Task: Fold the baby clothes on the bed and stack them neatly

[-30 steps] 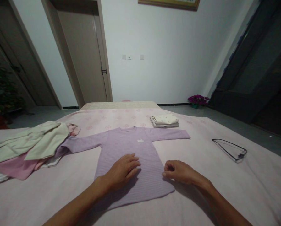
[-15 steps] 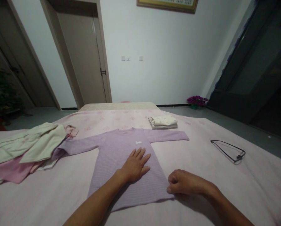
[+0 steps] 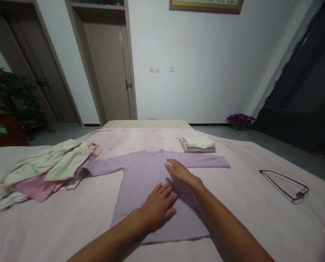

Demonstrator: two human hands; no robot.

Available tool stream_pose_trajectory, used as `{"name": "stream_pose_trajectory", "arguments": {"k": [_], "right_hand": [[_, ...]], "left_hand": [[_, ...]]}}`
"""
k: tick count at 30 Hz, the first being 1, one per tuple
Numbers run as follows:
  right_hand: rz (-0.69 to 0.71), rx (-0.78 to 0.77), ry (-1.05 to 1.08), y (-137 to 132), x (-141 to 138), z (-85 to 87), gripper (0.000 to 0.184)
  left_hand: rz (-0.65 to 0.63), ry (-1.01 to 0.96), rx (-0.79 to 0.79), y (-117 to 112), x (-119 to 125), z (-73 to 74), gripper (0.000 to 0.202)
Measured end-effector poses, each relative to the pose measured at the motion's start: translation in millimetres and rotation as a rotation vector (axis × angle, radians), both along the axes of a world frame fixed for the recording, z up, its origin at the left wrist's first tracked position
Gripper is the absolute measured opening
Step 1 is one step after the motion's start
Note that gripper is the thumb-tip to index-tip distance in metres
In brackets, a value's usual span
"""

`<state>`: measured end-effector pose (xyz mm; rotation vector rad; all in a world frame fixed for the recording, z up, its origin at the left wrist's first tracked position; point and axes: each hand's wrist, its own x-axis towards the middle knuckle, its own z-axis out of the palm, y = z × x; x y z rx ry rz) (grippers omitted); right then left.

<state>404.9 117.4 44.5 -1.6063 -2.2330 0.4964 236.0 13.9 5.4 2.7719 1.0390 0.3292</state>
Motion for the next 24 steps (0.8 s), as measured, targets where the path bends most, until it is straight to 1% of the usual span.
{"name": "stream_pose_trajectory", "arguments": {"k": [3,6,8,9,10,11,13,15,16,17,18,20,22,24], "right_hand": [[-0.001,-0.001,-0.107,12.7,-26.0,-18.7,0.06],[-0.039,0.042,-0.199,14.7,-36.6,-43.6,0.061],[-0.061,0.112,-0.25,13.5,-37.5,-57.9,0.062],[-0.058,0.142,-0.262,12.9,-37.0,-63.0,0.061],[-0.052,0.166,-0.268,12.5,-36.3,-66.6,0.06],[-0.047,0.181,-0.27,12.3,-35.5,-68.8,0.059],[-0.045,0.205,-0.273,12.1,-34.5,-69.9,0.057],[-0.049,0.221,-0.274,11.9,-34.3,-69.0,0.055],[-0.052,0.223,-0.276,11.8,-34.6,-68.3,0.054],[-0.054,0.221,-0.277,11.5,-35.0,-67.7,0.054],[-0.056,0.219,-0.278,11.3,-35.4,-67.3,0.054],[-0.061,0.215,-0.277,10.7,-36.5,-66.9,0.053],[-0.066,0.219,-0.275,10.6,-37.3,-67.1,0.052],[-0.068,0.225,-0.271,11.1,-37.5,-67.9,0.052]], "left_hand": [[0.078,0.059,-0.031,-0.4,-31.9,-0.8,0.063],[0.093,0.059,-0.048,-0.5,-64.5,-6.6,0.065],[0.129,-0.02,-0.057,2.0,-86.0,-9.8,0.058],[0.192,-0.101,-0.063,4.7,-97.3,-10.4,0.052],[0.294,-0.218,-0.064,8.7,-109.2,-10.2,0.047],[0.425,-0.368,-0.06,13.5,-122.0,-9.4,0.043],[0.735,-0.738,-0.055,24.1,-149.6,-6.5,0.04],[1.035,-1.125,-0.085,32.7,-178.2,-4.0,0.045],[1.142,-1.286,-0.11,35.6,-191.7,-3.5,0.049],[1.207,-1.407,-0.139,37.7,-204.2,-3.4,0.053],[1.234,-1.481,-0.166,39.3,-215.3,-3.8,0.057],[1.224,-1.507,-0.215,43.3,-232.8,-4.7,0.059],[1.245,-1.366,-0.222,51.2,-243.7,-4.6,0.053],[1.291,-1.158,-0.169,63.2,-248.7,-3.0,0.047]]}}
